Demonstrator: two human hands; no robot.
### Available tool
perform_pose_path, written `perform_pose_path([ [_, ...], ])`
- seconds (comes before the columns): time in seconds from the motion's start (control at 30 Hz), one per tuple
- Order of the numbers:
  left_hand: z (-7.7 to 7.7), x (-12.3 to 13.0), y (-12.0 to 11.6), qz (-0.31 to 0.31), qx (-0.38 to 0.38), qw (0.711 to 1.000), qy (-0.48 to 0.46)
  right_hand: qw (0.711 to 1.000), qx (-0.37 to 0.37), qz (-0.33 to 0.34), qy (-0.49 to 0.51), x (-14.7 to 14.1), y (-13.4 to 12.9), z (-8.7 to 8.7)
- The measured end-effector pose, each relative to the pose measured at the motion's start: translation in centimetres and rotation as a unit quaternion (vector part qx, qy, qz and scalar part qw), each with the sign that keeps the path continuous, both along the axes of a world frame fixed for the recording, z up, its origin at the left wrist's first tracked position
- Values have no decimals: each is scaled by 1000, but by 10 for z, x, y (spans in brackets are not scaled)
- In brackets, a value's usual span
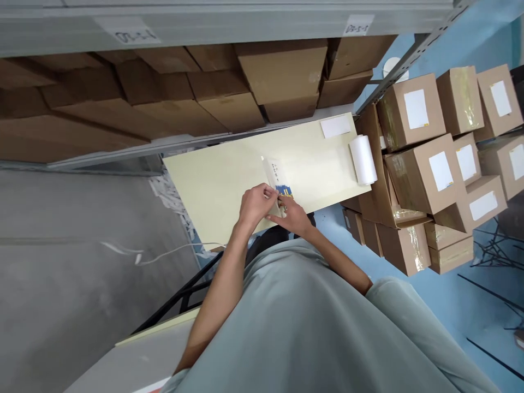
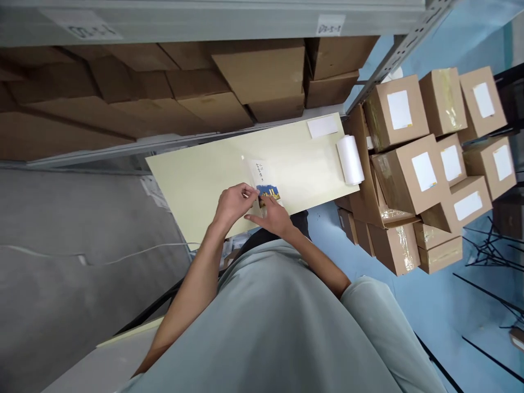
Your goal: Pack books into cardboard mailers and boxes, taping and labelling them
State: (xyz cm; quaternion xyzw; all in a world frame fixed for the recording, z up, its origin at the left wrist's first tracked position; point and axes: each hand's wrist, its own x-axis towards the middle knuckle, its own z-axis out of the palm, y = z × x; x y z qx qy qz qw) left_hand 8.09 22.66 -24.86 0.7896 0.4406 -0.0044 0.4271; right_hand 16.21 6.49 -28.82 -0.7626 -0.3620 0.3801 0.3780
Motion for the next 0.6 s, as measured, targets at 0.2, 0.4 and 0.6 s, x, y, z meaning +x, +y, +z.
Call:
perform_pose_path([
  [0.2, 5, 104, -32, -155, 32, 985, -70, 995, -45, -89, -23, 99, -46, 0],
  [0.4, -48, 172, -39, -372, 133, 916, -62, 980, -111, -162, 35, 172, -63, -53],
  [0.6, -91, 211, -23, -486, 161, 859, -36, 974, -120, -175, 79, 180, -67, -81],
])
